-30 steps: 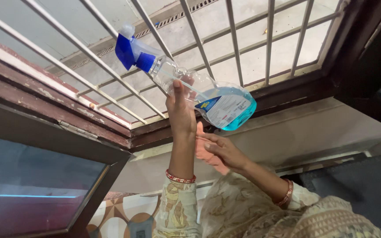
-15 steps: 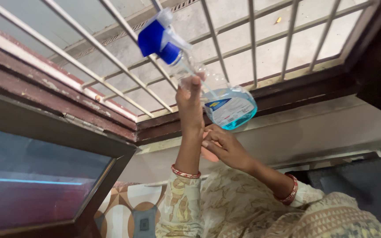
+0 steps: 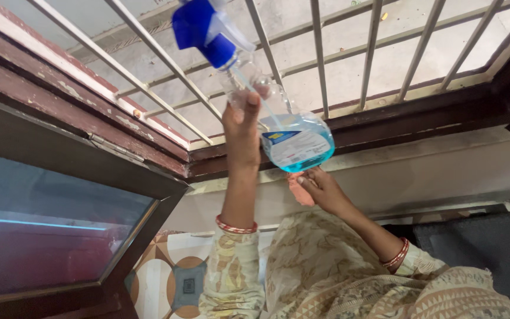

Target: The person sprays a cleaning solution onto a window and wipes the glass and frame with a cloth. The person moves around the window, cleaning different sections of the glass and the surrounding frame.

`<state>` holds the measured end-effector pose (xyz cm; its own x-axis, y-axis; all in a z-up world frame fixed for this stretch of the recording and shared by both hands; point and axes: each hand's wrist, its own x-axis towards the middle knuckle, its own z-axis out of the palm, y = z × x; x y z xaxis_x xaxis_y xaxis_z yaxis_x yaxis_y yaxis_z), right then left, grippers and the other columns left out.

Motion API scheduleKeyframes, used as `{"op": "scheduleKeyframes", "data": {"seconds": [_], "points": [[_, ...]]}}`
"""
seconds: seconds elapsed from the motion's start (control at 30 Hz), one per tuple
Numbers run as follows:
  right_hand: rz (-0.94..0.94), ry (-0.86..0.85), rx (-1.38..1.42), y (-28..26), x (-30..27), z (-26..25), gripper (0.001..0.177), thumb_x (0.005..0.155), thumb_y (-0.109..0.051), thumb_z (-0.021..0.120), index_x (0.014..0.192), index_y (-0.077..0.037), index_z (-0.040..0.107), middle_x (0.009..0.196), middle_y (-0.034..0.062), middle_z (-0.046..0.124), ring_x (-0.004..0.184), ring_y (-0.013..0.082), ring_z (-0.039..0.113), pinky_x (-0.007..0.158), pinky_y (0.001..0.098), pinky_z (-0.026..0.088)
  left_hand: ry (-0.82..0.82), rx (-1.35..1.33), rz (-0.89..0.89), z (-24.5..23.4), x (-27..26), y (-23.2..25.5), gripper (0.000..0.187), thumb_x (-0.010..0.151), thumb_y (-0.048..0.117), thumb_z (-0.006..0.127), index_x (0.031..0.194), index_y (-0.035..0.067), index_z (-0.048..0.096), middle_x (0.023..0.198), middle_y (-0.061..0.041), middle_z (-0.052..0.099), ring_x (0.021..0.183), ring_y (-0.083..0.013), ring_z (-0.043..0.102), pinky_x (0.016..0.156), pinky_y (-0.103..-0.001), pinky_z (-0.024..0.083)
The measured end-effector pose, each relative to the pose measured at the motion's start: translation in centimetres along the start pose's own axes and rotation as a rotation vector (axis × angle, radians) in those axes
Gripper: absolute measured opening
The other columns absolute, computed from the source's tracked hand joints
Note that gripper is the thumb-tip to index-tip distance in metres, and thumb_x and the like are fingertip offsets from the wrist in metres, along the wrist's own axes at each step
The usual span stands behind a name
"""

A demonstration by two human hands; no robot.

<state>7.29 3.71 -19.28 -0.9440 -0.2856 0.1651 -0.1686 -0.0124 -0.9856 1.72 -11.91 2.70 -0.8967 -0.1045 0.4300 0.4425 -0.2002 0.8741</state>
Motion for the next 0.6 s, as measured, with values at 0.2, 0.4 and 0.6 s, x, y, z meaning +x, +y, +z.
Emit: {"op": "scheduleKeyframes", "data": {"seconds": [0.2, 0.4, 0.6], "points": [[0.015, -0.167, -0.266, -3.5, -0.3, -0.1, 0.04, 0.095, -0.02, 0.066, 0.129, -0.001, 0.059, 0.105, 0.0182, 0.055, 0.095, 0.0283, 0.057, 0.083, 0.0395, 0.047, 0.006, 0.18, 0.06, -5.0, -0.4, 4.0, 0.067, 0.091, 0.057, 0.078, 0.121, -0.001, 0.065, 0.114, -0.006, 0.068, 0.109, -0.0179, 0.061, 0.103, -0.035, 0.046], [-0.258, 0.009, -0.644, -12.6, -0.2, 1.0, 0.063, 0.086, -0.01, 0.064, 0.146, -0.006, 0.044, 0.132, 0.0237, 0.047, 0.115, 0.0413, 0.056, 0.084, 0.0434, 0.052, 0.014, 0.7, 0.18, -9.8, -0.8, 7.4, 0.072, 0.091, 0.062, 0.072, 0.129, 0.002, 0.065, 0.12, -0.008, 0.062, 0.115, -0.0209, 0.061, 0.105, -0.037, 0.047], [-0.683, 0.352, -1.044, -12.0, 5.0, 3.2, 0.06, 0.086, 0.003, 0.058, 0.144, 0.004, 0.046, 0.137, 0.0229, 0.052, 0.13, 0.0448, 0.051, 0.108, 0.0521, 0.045, 0.021, 0.755, 0.243, -14.1, -0.6, 6.5, 0.075, 0.094, 0.061, 0.072, 0.139, 0.001, 0.063, 0.138, -0.013, 0.055, 0.123, -0.0243, 0.055, 0.109, -0.04, 0.045]]}}
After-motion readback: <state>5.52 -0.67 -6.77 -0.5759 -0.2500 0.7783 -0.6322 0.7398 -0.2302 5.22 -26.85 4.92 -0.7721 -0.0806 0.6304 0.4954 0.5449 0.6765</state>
